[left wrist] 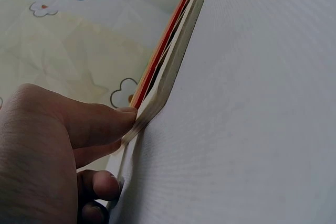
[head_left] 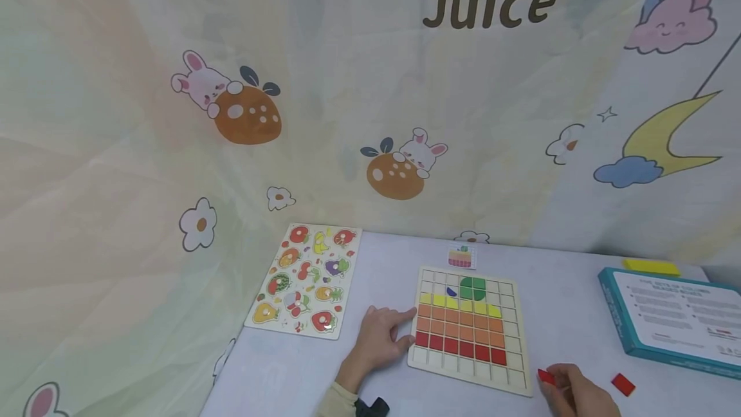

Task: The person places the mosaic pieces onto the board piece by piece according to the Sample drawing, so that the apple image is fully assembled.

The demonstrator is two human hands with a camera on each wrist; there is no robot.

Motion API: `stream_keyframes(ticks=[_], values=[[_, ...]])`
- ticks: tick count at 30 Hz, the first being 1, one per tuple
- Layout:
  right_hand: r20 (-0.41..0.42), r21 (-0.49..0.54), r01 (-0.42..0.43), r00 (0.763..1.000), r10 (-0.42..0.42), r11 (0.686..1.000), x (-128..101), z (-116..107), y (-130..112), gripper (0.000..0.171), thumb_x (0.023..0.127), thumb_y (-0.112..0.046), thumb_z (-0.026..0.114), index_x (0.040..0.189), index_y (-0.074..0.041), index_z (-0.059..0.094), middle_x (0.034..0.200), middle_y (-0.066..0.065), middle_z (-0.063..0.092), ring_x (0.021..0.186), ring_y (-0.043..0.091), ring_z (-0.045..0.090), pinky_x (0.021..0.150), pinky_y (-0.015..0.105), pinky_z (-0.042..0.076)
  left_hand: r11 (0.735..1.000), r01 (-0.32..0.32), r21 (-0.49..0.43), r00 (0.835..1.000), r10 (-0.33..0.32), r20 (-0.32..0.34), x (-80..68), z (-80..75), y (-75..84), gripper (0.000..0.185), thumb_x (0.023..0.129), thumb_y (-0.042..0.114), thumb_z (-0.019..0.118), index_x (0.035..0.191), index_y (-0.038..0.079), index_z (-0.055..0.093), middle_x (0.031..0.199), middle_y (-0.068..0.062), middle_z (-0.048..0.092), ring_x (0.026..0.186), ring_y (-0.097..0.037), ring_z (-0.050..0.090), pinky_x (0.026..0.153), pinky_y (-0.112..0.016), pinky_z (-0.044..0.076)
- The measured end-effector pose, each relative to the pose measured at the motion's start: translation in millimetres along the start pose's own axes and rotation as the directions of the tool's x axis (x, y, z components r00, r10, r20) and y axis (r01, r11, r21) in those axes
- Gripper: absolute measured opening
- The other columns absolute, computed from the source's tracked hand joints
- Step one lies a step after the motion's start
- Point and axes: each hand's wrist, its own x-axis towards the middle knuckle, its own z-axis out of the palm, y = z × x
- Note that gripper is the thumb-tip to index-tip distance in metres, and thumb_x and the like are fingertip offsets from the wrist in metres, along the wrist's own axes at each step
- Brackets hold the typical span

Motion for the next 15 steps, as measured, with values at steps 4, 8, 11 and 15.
stream_keyframes(ticks=[4, 8, 11, 15], values=[[-0.080, 0.018, 0.049, 0.996, -0.047, 0.999, 0, -8, -9, 0.052, 0.096, -0.021, 0.079, 0.132, 0.007, 0.055, 0.093, 0.002, 0.069, 0.077, 0.014, 0.054, 0.060, 0.016, 0.046, 1.000, 0.006, -0.009, 1.000, -0.006, 0.007, 0.2, 0.0, 0.0, 0.048, 0.090, 0.037, 0.077, 0.137, 0.030, 0.073, 0.057, 0.019, 0.040, 0.056, 0.002, 0.030, 0.066, -0.019, 0.025], [-0.136, 0.072, 0.064, 0.989, -0.054, 0.995, 0, -10, -21, 0.049, 0.097, -0.022, 0.079, 0.133, 0.004, 0.058, 0.096, 0.003, 0.073, 0.079, 0.015, 0.057, 0.059, 0.015, 0.045, 1.000, 0.003, -0.010, 1.000, -0.003, 0.005, 0.1, 1.1, -0.9, 0.048, 0.089, 0.037, 0.077, 0.136, 0.029, 0.074, 0.057, 0.019, 0.040, 0.056, 0.002, 0.030, 0.066, -0.019, 0.024], [-0.180, 0.147, 0.075, 0.982, -0.047, 0.986, 0, -7, -32, 0.048, 0.097, -0.024, 0.079, 0.134, 0.000, 0.061, 0.099, 0.005, 0.076, 0.080, 0.015, 0.060, 0.060, 0.015, 0.046, 1.000, -0.002, -0.006, 1.000, 0.002, -0.002, 0.0, 1.1, -1.5, 0.048, 0.088, 0.037, 0.077, 0.136, 0.029, 0.074, 0.056, 0.019, 0.040, 0.056, 0.002, 0.029, 0.066, -0.020, 0.024], [-0.205, 0.243, 0.096, 0.978, -0.045, 0.965, 1, 0, -49, 0.043, 0.099, -0.021, 0.077, 0.135, -0.002, 0.064, 0.104, 0.007, 0.075, 0.083, 0.015, 0.061, 0.063, 0.015, 0.050, 1.000, -0.005, 0.003, 1.000, 0.005, -0.004, 0.2, 1.3, -2.4, 0.049, 0.088, 0.037, 0.078, 0.136, 0.030, 0.074, 0.056, 0.019, 0.040, 0.056, 0.002, 0.029, 0.066, -0.019, 0.024]])
